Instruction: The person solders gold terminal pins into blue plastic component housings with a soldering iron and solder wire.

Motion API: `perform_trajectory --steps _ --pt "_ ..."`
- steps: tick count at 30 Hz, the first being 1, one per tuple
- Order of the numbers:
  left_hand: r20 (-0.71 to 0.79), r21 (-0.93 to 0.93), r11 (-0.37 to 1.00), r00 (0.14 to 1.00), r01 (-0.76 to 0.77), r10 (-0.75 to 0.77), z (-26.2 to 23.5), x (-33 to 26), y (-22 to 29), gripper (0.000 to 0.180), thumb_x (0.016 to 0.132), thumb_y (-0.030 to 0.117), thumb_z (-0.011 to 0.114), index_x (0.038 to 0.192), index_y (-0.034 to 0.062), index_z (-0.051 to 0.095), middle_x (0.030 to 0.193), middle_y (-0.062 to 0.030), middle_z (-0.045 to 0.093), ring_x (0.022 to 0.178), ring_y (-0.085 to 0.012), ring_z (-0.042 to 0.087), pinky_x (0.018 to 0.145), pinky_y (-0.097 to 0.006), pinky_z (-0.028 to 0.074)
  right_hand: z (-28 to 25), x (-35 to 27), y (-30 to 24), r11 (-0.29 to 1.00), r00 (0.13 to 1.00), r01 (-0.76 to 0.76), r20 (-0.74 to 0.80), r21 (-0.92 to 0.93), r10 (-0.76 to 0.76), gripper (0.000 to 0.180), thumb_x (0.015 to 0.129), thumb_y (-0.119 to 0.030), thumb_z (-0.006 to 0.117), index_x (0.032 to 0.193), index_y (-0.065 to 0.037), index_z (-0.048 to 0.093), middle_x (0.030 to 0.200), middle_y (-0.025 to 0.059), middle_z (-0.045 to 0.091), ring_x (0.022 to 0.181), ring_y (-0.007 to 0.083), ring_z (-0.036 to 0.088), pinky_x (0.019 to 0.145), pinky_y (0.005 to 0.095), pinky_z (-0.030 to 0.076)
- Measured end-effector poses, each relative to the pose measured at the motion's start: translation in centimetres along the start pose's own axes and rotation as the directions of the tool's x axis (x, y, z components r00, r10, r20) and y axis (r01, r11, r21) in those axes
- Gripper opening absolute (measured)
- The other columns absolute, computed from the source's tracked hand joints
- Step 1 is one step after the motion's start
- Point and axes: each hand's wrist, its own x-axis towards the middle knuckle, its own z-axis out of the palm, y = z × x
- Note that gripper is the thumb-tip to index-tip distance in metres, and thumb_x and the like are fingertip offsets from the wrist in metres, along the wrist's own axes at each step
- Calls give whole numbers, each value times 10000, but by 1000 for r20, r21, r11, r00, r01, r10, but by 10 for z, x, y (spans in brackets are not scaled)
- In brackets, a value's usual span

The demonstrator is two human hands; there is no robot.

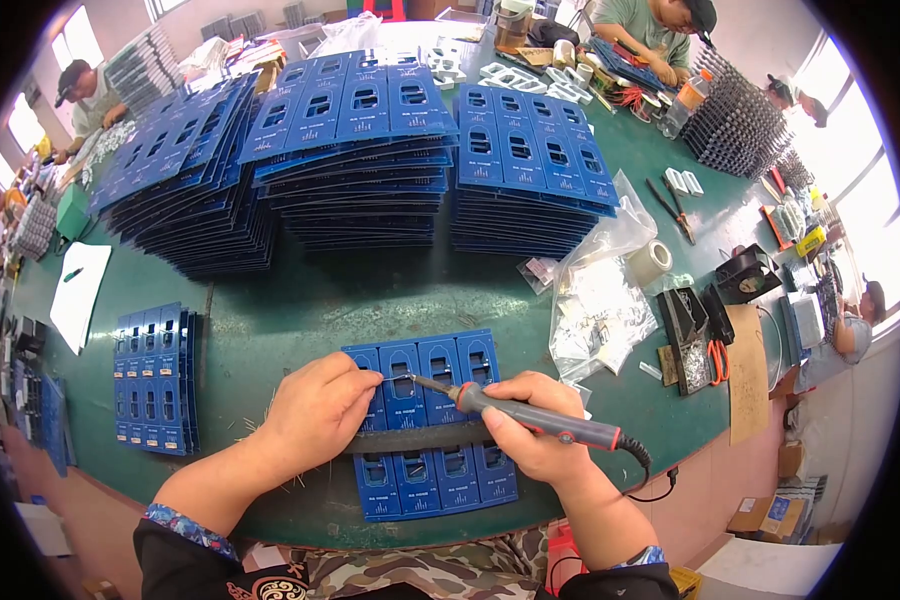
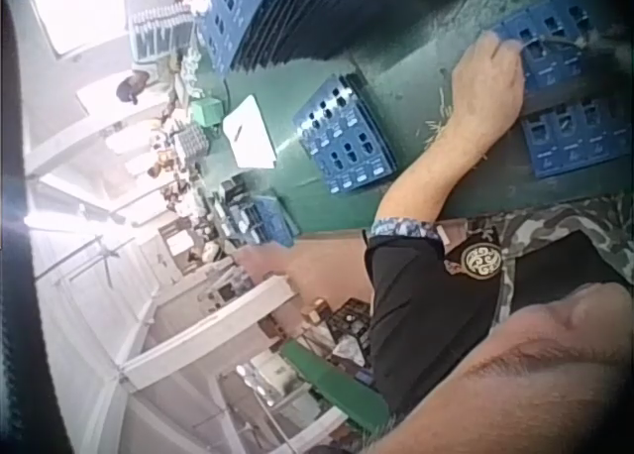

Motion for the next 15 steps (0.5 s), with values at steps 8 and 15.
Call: perform_trajectory --steps 8,15 --pt "17 18 1000 1000 -5 5 -1 1 0 134 823 63 657 955 48 671 832 -87 586 749 -292 617 640 -392 518 1 4 -1 995 996 71 51 -68 -68 188 766 -85 724 911 14 658 745 129 665 597 205 615 552 304 470" --pt "28 18 1000 1000 -6 5 1 1 -1 135 826 72 658 959 55 673 832 -88 585 747 -297 614 637 -396 514 1 4 -2 992 995 82 56 -95 -77 184 765 -86 721 906 15 659 748 131 668 601 208 619 555 304 474"
